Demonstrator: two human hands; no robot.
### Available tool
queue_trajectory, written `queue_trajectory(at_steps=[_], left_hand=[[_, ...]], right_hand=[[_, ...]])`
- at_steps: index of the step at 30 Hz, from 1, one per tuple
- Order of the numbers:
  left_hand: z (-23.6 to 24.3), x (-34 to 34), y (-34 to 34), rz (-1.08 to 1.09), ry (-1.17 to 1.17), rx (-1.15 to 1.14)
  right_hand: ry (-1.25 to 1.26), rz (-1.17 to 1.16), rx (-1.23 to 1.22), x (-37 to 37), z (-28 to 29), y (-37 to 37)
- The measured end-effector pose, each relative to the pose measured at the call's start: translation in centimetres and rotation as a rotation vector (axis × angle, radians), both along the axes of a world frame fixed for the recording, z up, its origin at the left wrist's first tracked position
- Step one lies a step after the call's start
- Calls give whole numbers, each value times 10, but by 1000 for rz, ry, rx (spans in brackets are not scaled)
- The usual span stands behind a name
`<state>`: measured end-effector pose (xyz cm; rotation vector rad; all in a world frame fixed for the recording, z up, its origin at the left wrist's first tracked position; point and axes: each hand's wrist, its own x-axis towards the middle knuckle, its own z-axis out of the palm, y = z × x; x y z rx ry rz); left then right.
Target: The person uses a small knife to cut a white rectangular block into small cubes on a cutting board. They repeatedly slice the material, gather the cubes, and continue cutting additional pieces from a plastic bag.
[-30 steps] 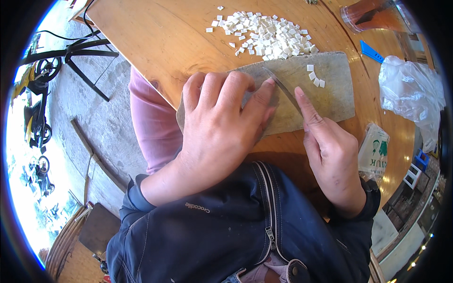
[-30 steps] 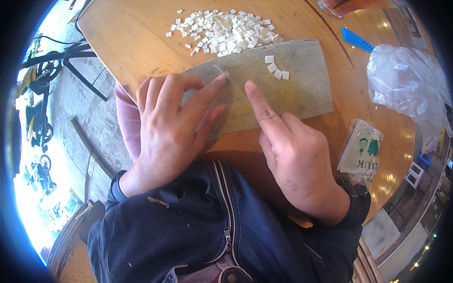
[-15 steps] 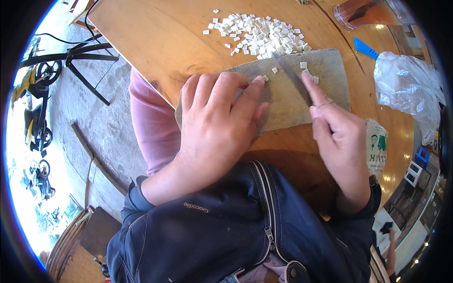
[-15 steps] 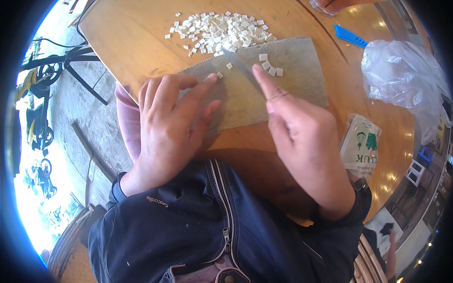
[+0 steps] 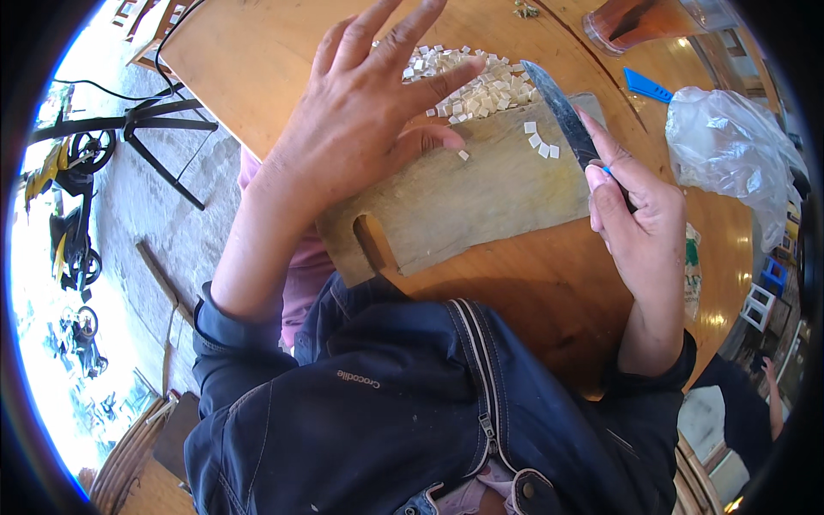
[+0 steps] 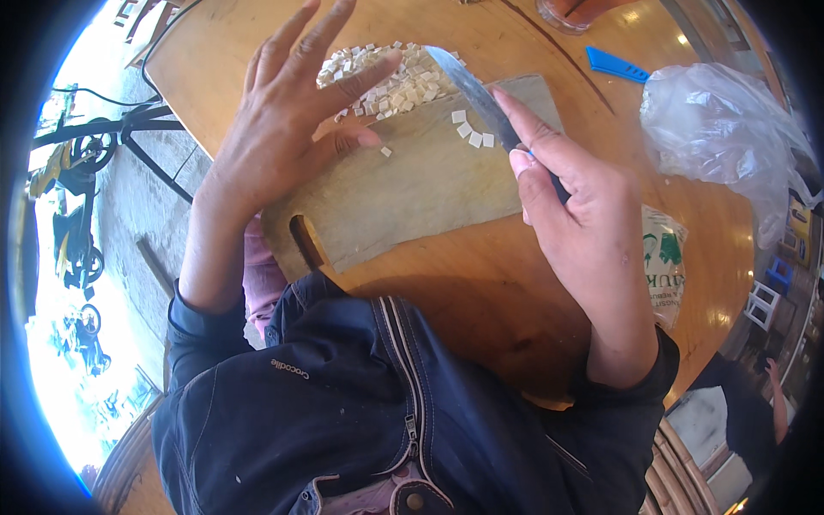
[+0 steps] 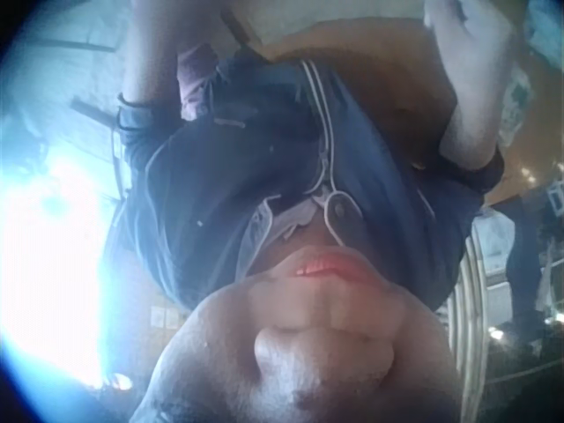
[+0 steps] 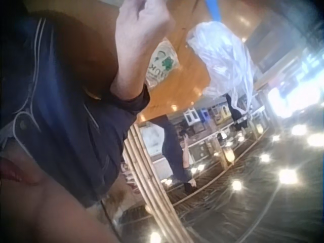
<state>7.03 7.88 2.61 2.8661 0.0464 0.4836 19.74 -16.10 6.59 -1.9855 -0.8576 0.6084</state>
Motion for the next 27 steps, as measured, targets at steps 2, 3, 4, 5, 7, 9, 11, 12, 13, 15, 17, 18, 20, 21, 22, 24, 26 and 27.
queue_trajectory(at_steps=[2,3,4,5,7,9,11,12,13,15,17,18,20,21,22,24,26,27], left_hand=[[17,4,-1,-51,101,-42],[18,5,3,-151,113,-96],[19,4,7,-247,127,-147],[12,4,12,-335,48,-118],[-6,5,23,-463,-67,-66],[-11,1,29,-484,-94,-23],[-13,-3,36,-420,-87,53],[-15,-4,39,-373,-90,109],[-13,-3,39,-317,-79,131],[-5,0,32,-199,-37,144],[7,10,23,-172,-17,90],[13,16,18,-208,-23,46],[15,26,8,-232,-13,16],[13,33,3,-225,2,29],[12,39,0,-218,17,43],[10,47,-7,-215,33,15],[7,52,-10,-200,37,0],[4,53,-11,-188,32,-2]], right_hand=[[29,-24,14,2,-1,-2],[41,-31,17,4,-1,-3],[56,-32,24,5,0,-3],[55,-30,34,5,0,-3],[53,-31,51,4,0,-3],[54,-37,40,4,0,-1],[51,-37,31,5,0,-1],[48,-36,26,6,-1,-1],[42,-32,21,7,-1,-2],[46,-42,46,7,-2,0],[46,-47,55,7,-3,-1],[46,-49,52,7,-3,-2],[39,-50,41,8,-2,-2],[31,-55,31,8,-1,-2],[24,-62,23,8,0,-1],[32,-73,50,8,-2,-2],[38,-79,63,9,-2,-1],[40,-78,61,9,0,0]])
